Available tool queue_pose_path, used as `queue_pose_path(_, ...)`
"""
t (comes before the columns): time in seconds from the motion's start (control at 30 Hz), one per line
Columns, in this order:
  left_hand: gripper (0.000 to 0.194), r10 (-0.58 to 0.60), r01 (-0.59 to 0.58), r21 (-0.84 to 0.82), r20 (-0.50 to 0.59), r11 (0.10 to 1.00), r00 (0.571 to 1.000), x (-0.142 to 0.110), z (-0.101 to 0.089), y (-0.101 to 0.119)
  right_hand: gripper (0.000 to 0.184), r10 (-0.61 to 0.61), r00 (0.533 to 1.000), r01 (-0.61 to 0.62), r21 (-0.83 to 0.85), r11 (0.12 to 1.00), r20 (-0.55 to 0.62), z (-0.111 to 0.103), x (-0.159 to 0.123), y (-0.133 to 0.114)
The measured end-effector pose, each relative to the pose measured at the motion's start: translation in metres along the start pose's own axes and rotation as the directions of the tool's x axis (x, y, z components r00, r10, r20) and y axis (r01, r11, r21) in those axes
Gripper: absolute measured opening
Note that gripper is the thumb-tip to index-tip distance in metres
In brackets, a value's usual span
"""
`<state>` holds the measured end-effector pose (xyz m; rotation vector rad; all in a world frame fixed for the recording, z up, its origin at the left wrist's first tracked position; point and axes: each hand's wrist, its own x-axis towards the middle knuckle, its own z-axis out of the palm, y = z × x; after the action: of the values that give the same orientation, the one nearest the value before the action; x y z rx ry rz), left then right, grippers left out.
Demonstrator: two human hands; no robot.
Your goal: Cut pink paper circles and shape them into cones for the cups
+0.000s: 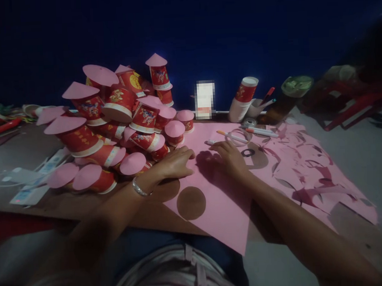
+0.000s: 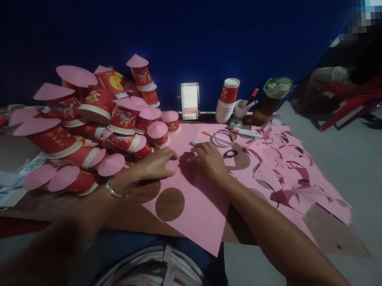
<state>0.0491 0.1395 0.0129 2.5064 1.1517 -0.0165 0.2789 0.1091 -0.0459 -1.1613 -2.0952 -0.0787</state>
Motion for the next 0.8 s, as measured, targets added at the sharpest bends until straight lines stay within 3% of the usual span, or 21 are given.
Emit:
queue_pose_path(0.23,0.026,-0.009,0.012,-0.061,0.058,0.998,0.998,0.009,-0.005,0.003,0.015,-0.028,1.0,0.028,0.063,0.998,-0.001,0.0,0.001,-0.004)
queue_pose_path(0.33,0.011,-0.056,0.063,-0.231,0.038,0.971,0.998,0.012,-0.004,0.0,0.018,0.069,0.998,-0.067,0.142,0.988,-0.009,-0.003,0.001,-0.005)
queue_pose_path(0.4,0.007,-0.091,0.086,-0.426,0.009,0.9,0.996,0.012,-0.003,-0.003,0.019,0.191,0.982,-0.189,0.248,0.95,0.016,-0.006,0.002,-0.007)
queue_pose_path(0.47,0.012,-0.122,0.062,-0.607,-0.058,0.792,0.991,0.011,-0.003,-0.004,0.022,0.34,0.936,-0.347,0.389,0.853,0.088,-0.009,0.004,-0.012)
queue_pose_path(0.57,0.023,-0.196,-0.009,-0.79,-0.162,0.613,0.967,0.009,-0.003,-0.003,0.029,0.514,0.814,-0.558,0.607,0.566,0.269,-0.011,0.006,-0.017)
queue_pose_path(0.67,0.029,-0.243,-0.027,-0.888,-0.155,0.458,0.958,0.007,-0.002,0.001,0.029,0.581,0.728,-0.612,0.726,0.313,0.364,-0.009,0.006,-0.02)
queue_pose_path(0.8,0.031,-0.253,-0.045,-0.949,-0.129,0.312,0.959,0.005,-0.001,0.006,0.032,0.611,0.715,-0.582,0.773,0.251,0.34,-0.006,0.005,-0.022)
